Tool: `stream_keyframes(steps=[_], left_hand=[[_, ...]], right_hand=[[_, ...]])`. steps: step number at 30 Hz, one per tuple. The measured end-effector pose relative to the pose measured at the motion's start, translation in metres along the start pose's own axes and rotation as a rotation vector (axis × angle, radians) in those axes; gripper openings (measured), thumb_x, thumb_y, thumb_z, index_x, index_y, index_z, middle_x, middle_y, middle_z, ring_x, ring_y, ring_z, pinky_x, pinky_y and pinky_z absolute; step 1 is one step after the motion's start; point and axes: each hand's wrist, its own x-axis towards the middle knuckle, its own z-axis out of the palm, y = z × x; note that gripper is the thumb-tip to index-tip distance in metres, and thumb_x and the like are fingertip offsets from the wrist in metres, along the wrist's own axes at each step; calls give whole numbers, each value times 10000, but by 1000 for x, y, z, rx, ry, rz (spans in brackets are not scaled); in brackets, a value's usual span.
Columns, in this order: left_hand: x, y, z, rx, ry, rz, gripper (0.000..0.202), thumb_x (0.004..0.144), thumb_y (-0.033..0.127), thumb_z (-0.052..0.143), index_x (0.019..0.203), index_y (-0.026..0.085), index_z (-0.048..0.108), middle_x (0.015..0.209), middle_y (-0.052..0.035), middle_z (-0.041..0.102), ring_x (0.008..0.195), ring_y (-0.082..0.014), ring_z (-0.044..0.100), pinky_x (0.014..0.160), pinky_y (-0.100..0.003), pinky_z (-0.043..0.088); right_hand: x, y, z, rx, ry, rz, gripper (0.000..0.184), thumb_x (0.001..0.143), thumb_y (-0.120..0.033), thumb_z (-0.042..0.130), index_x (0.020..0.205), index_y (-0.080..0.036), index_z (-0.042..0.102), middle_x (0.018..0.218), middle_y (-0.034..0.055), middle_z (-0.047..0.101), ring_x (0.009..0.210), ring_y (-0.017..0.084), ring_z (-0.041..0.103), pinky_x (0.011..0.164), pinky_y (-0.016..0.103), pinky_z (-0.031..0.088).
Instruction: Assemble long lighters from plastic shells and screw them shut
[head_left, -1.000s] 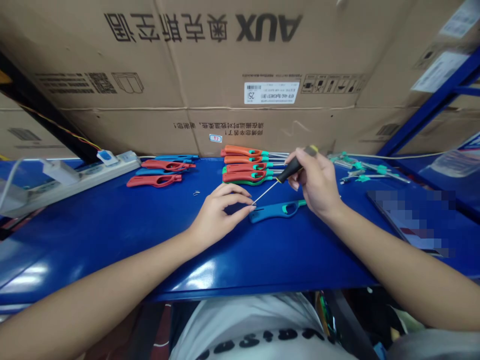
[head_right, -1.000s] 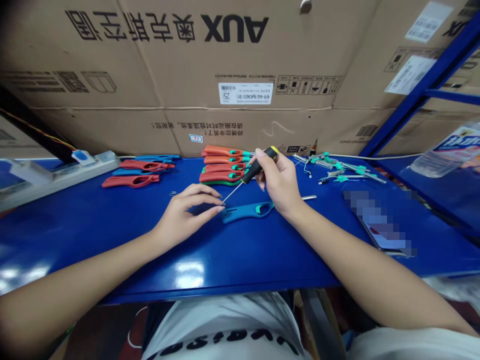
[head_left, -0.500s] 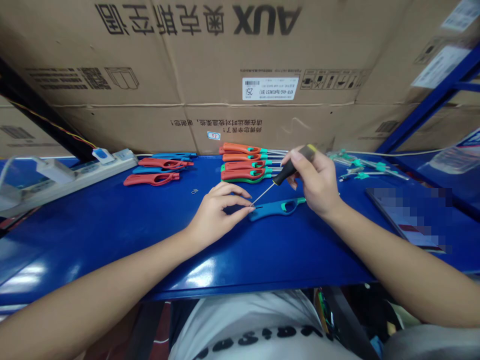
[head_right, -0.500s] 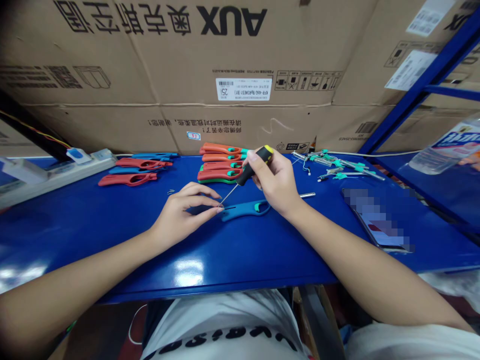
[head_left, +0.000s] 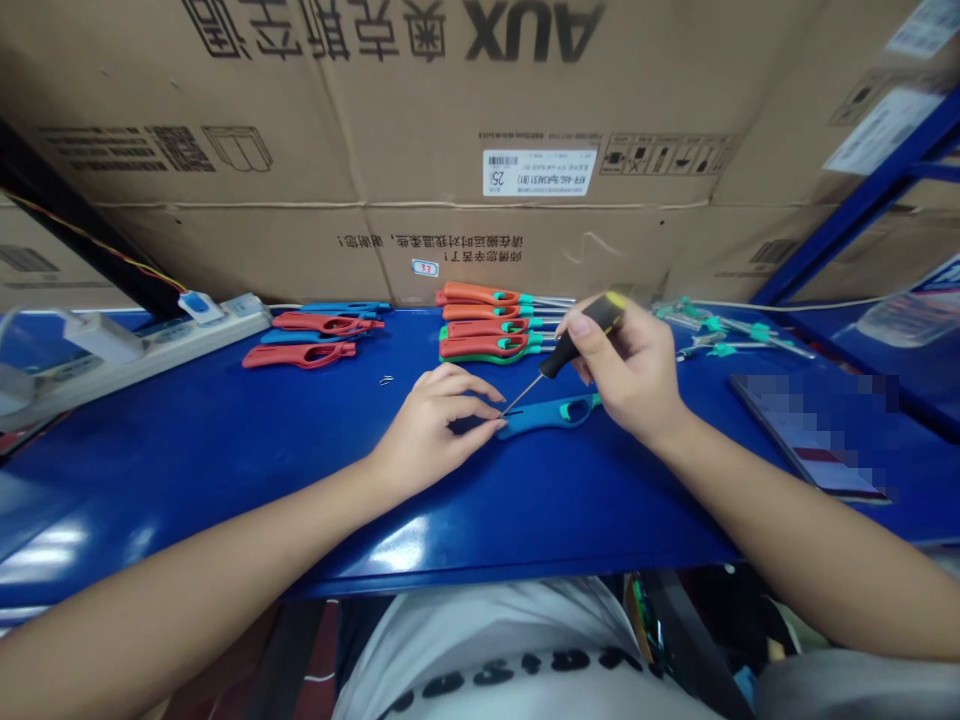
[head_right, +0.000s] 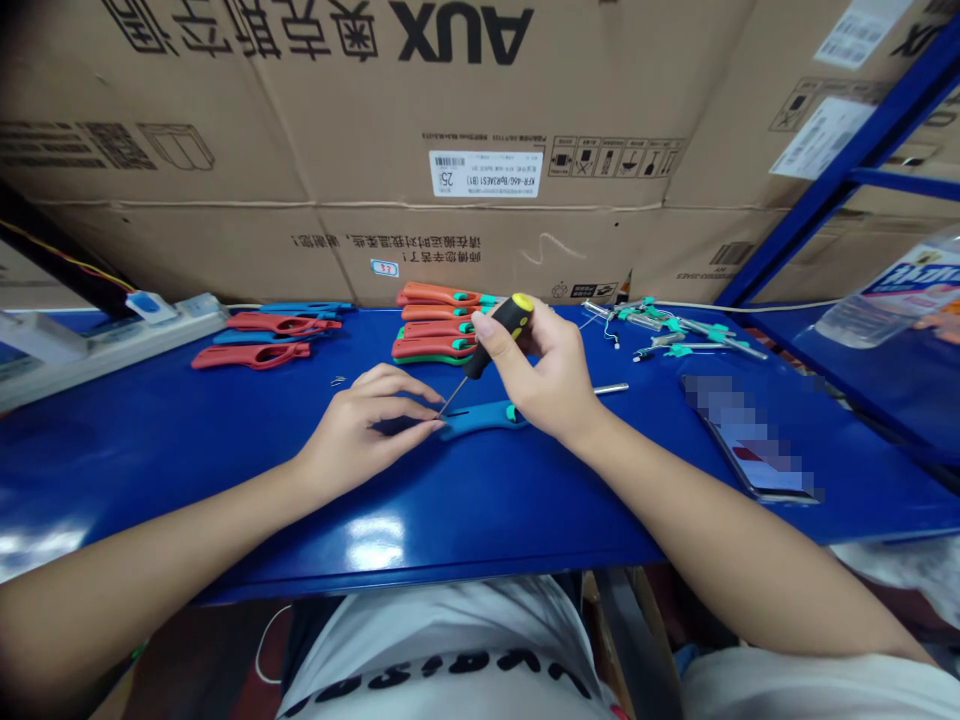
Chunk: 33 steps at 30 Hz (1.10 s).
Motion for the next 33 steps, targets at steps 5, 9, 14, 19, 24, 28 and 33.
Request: stream_keyframes(steps=[5,9,14,19,24,28,33], left_hand=[[-1,-1,0,8,-9,14,56,881,233,740,832,220,766,1007,-35,772,966,-222,648,898,-417,471],[-4,2,3,-15,-57,-3,60,873,231,743,818,230,765,1022,-26,774,981,-229,643,910,-430,470],[-8,12,11,-171,-139,-48,46,855,213,751,826,240,775,1019,-25,776,995,-227,651,945,-437,488],[-9,17,14,-221,-228,-45,61,856,203,742,857,254,776,1054,-14,772,1010,-218,669,1005,-445,470],[-10,15,10,-177,-197,-12,69,853,188,742,866,246,778,1009,-19,773,1011,-224,649,978,-437,476],[-8,13,9,-188,-164,-8,60,862,200,737,877,242,778,1007,-31,776,1034,-234,641,961,-434,495],[-3,5,8,-180,-101,-20,95,863,254,756,956,234,757,1010,-34,778,993,-224,662,935,-410,520]], right_hand=[[-1,3,-1,-16,-56,-38,288,920,-498,641,810,-233,630,641,6,578,558,143,573,550,315,500],[-3,1,-3,-101,-206,-114,229,940,-445,624,866,-229,648,735,19,636,579,134,579,562,303,504],[-7,-1,-2,-33,-301,-113,292,876,-409,718,1115,-248,666,968,38,713,659,135,636,596,279,544],[-15,7,1,-25,-241,-170,555,790,-383,811,1285,-337,562,1294,47,636,700,137,662,568,277,576],[-17,7,3,0,-377,-241,531,888,-261,690,1370,-359,488,1277,55,618,824,173,689,654,317,617],[-16,2,5,34,-393,-197,620,889,-239,682,1434,-376,419,1389,63,554,891,178,695,662,298,623],[-15,7,6,6,-357,-190,571,901,-275,684,1410,-369,444,1418,55,553,884,174,696,671,297,624]])
